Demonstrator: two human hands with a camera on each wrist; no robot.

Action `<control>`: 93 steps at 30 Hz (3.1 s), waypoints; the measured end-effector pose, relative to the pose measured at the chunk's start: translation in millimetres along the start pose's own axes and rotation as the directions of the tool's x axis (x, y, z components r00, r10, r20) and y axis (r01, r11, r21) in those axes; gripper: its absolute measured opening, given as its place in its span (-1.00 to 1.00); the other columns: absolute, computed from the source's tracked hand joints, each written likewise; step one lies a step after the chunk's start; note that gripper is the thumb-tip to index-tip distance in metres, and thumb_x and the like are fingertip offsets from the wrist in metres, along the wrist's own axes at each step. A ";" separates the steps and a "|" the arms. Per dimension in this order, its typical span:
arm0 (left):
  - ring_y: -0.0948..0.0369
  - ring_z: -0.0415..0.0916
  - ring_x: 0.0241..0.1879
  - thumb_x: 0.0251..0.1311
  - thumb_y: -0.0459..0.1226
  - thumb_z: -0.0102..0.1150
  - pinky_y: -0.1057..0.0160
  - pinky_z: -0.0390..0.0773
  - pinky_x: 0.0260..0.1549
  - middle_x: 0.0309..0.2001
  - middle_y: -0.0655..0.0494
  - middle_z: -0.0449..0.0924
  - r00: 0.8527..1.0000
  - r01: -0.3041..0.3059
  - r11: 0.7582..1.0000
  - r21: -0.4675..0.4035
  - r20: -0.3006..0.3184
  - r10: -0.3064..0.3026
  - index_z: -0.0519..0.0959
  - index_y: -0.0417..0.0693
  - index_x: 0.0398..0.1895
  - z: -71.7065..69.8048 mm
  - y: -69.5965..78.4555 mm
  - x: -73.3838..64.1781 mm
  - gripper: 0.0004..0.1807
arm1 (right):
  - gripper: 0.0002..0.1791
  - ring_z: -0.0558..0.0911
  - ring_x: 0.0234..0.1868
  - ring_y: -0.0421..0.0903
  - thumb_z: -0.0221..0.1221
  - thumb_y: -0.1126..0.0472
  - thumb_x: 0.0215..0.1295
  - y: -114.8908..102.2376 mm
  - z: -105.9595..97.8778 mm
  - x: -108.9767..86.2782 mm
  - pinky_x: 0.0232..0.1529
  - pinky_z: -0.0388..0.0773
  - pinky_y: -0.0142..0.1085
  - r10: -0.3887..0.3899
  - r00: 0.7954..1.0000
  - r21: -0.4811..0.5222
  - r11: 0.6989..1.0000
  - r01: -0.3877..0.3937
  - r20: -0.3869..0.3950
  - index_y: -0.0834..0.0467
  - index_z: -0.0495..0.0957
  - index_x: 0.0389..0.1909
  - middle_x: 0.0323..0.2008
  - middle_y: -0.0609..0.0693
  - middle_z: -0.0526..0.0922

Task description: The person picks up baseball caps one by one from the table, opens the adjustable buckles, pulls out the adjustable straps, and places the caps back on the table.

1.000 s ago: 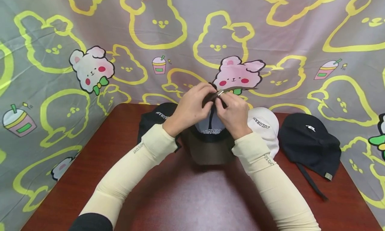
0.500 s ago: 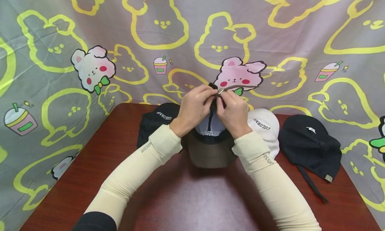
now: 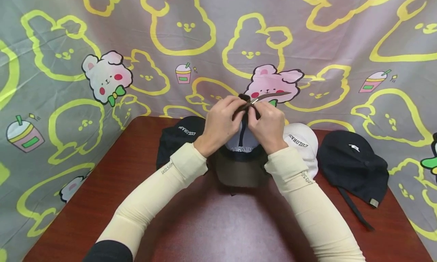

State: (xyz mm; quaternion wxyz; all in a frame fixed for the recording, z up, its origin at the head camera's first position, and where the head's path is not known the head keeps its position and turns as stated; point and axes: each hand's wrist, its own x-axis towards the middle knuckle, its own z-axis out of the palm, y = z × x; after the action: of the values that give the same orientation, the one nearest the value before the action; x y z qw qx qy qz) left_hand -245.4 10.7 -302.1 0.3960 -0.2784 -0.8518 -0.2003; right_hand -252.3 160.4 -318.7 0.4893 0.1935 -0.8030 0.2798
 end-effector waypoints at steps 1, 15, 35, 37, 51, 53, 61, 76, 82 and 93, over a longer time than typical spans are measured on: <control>0.20 0.63 -0.15 0.36 -0.19 0.13 0.29 0.61 -0.08 -0.02 0.17 0.69 1.000 -0.002 1.000 0.003 -0.009 0.002 0.70 0.04 -0.02 -0.2 1.2 1.2 -0.76 | -0.77 0.62 -0.47 0.18 0.12 0.29 0.24 -0.9 -0.6 0.2 -0.38 0.53 -0.01 -0.005 1.000 0.005 1.000 0.005 -0.005 0.33 0.64 -0.51 -0.50 0.25 0.67; 0.23 0.63 -0.23 0.38 -0.24 0.10 0.33 0.61 -0.21 -0.11 0.23 0.74 1.000 -0.019 1.000 0.018 -0.024 0.019 0.75 0.08 -0.05 4.2 5.7 -0.2 -0.75 | -0.80 0.62 -0.47 0.18 0.15 0.28 0.22 -1.6 4.5 -9.1 -0.39 0.52 0.00 0.004 1.000 0.023 1.000 -0.004 -0.002 0.33 0.67 -0.44 -0.51 0.26 0.66; 0.24 0.62 -0.30 0.38 -0.22 0.09 0.30 0.48 -0.36 -0.15 0.29 0.76 0.995 -0.025 0.997 0.074 -0.096 0.032 0.77 0.14 -0.13 4.4 2.9 -4.4 -0.76 | -0.77 0.62 -0.50 0.17 0.13 0.27 0.26 -2.4 1.8 -6.6 -0.41 0.54 -0.01 -0.031 0.999 0.027 0.999 0.030 0.026 0.31 0.67 -0.48 -0.52 0.25 0.67; 0.24 0.62 -0.30 0.38 -0.21 0.09 0.30 0.47 -0.35 -0.15 0.29 0.76 0.994 -0.028 0.996 0.084 -0.099 0.036 0.77 0.15 -0.11 4.7 1.7 -5.4 -0.76 | -0.77 0.63 -0.49 0.17 0.13 0.27 0.25 -2.8 2.7 -5.9 -0.41 0.55 -0.01 -0.026 0.999 0.012 1.000 0.025 0.037 0.31 0.67 -0.49 -0.52 0.25 0.67; 0.22 0.60 -0.29 0.39 -0.20 0.10 0.28 0.45 -0.33 -0.11 0.31 0.76 0.994 -0.017 0.994 0.109 -0.109 0.029 0.75 0.16 -0.06 8.9 -6.5 -10.7 -0.76 | -0.80 0.68 -0.46 0.20 0.19 0.28 0.16 -6.6 10.8 -1.4 -0.35 0.56 0.03 0.095 0.994 0.016 0.995 -0.096 0.063 0.32 0.68 -0.53 -0.50 0.24 0.71; 0.22 0.60 -0.29 0.39 -0.20 0.10 0.28 0.45 -0.33 -0.11 0.30 0.76 0.993 -0.017 0.994 0.106 -0.110 0.028 0.75 0.15 -0.06 9.6 -6.7 -11.6 -0.76 | -0.80 0.68 -0.46 0.19 0.20 0.27 0.16 -7.0 10.8 -1.4 -0.36 0.56 0.02 0.130 0.989 0.027 0.991 -0.132 0.068 0.31 0.69 -0.52 -0.49 0.24 0.72; 0.23 0.60 -0.29 0.38 -0.21 0.10 0.28 0.46 -0.33 -0.13 0.30 0.76 0.991 -0.023 0.992 0.125 -0.125 0.039 0.76 0.15 -0.08 13.1 -8.3 -13.2 -0.76 | -0.80 0.68 -0.49 0.18 0.20 0.26 0.16 -7.8 11.2 -0.1 -0.40 0.53 0.01 0.180 0.981 0.030 0.983 -0.182 0.072 0.30 0.70 -0.52 -0.51 0.23 0.73; 0.21 0.63 -0.25 0.39 -0.20 0.08 0.27 0.51 -0.27 -0.12 0.18 0.74 0.983 0.017 0.997 0.076 -0.182 -0.003 0.74 0.05 -0.10 9.3 -2.5 -6.0 -0.76 | -0.82 0.70 -0.32 0.21 0.21 0.30 0.26 -14.5 3.8 1.2 -0.21 0.60 0.05 0.093 0.989 0.033 0.995 -0.097 0.118 0.37 0.68 -0.36 -0.34 0.29 0.74; 0.23 0.63 -0.27 0.39 -0.21 0.05 0.28 0.49 -0.27 -0.16 0.20 0.74 0.979 0.007 0.997 0.079 -0.205 0.009 0.75 0.07 -0.15 8.4 -3.4 -2.5 -0.76 | -0.83 0.70 -0.32 0.21 0.20 0.30 0.27 -18.4 1.7 1.4 -0.22 0.59 0.06 0.056 0.992 -0.001 0.998 -0.057 0.112 0.36 0.67 -0.38 -0.35 0.27 0.73; 0.23 0.62 -0.28 0.35 -0.21 0.12 0.28 0.51 -0.30 -0.22 0.19 0.75 0.979 0.023 0.998 0.051 -0.203 -0.012 0.75 0.05 -0.23 8.3 -4.4 -4.1 -0.81 | -0.80 0.70 -0.33 0.21 0.19 0.26 0.29 -17.1 3.9 -2.7 -0.22 0.59 0.06 0.051 0.994 -0.021 0.999 -0.049 0.100 0.35 0.67 -0.35 -0.37 0.27 0.72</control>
State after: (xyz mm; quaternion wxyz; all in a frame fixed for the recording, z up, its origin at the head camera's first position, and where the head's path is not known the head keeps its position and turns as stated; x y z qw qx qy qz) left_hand -250.6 10.8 -311.0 0.4862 -0.2384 -0.8145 -0.2082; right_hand -243.8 144.9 -318.1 0.4431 0.1827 -0.8337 0.2744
